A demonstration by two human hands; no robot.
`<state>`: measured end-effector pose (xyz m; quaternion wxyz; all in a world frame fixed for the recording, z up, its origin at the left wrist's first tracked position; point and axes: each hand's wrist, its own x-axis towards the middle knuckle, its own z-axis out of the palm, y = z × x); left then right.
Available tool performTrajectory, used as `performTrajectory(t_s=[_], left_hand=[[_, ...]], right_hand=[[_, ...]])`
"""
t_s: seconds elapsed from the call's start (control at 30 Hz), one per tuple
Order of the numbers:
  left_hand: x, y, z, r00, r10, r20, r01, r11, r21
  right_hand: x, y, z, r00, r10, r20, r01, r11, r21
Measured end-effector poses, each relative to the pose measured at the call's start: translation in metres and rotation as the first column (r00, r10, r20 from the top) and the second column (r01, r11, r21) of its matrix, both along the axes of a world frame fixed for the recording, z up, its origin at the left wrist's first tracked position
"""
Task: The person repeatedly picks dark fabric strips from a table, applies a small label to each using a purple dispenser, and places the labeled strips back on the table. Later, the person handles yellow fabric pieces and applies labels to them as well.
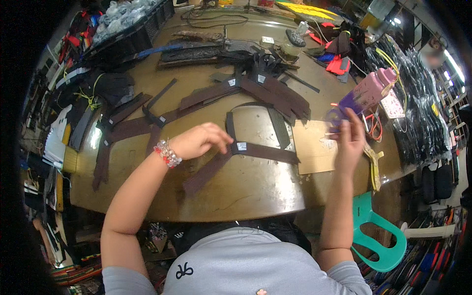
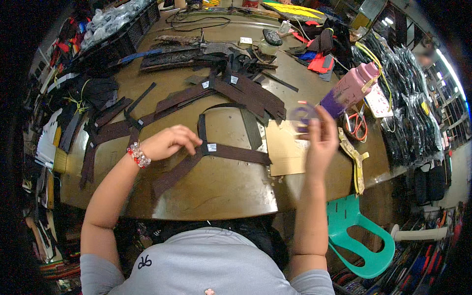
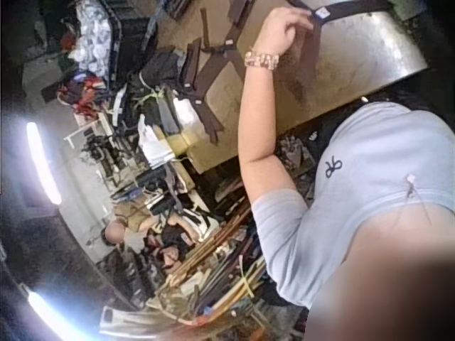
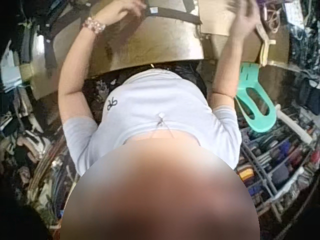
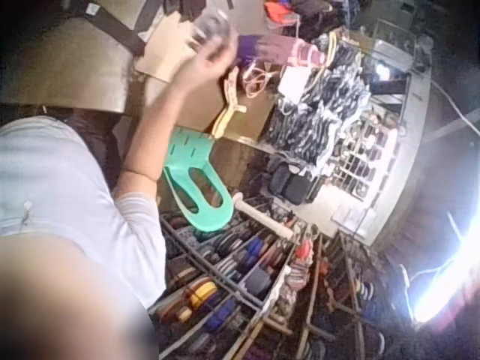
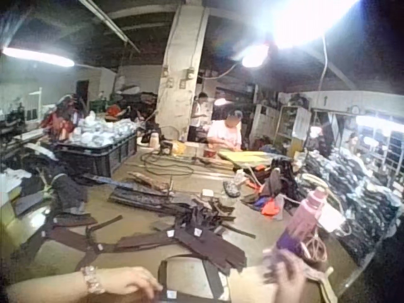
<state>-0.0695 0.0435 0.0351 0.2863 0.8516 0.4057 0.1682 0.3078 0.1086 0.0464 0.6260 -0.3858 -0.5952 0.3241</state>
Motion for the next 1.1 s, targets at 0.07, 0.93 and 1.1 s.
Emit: performTrajectory(t_s=[0.07, 0.93, 1.1], left_hand=[[0.008, -0.001, -0.001, 0.971, 0.101, 0.216, -0.116, 0.992, 0.058], [0.048, -0.014, -0.047, 0.986, 0.02, -0.166, 0.073, 0.843, 0.533], [0.05, -0.02, -0.054, 0.965, 0.212, 0.156, -0.255, 0.898, 0.359]], right_hand=[[-0.059, -0.025, -0.009, 0.984, 0.177, 0.031, -0.172, 0.978, -0.12], [-0.122, -0.059, -0.066, 0.929, 0.153, -0.336, -0.319, 0.791, -0.523], [-0.12, -0.073, -0.067, 0.938, 0.266, 0.222, -0.142, 0.88, -0.453]])
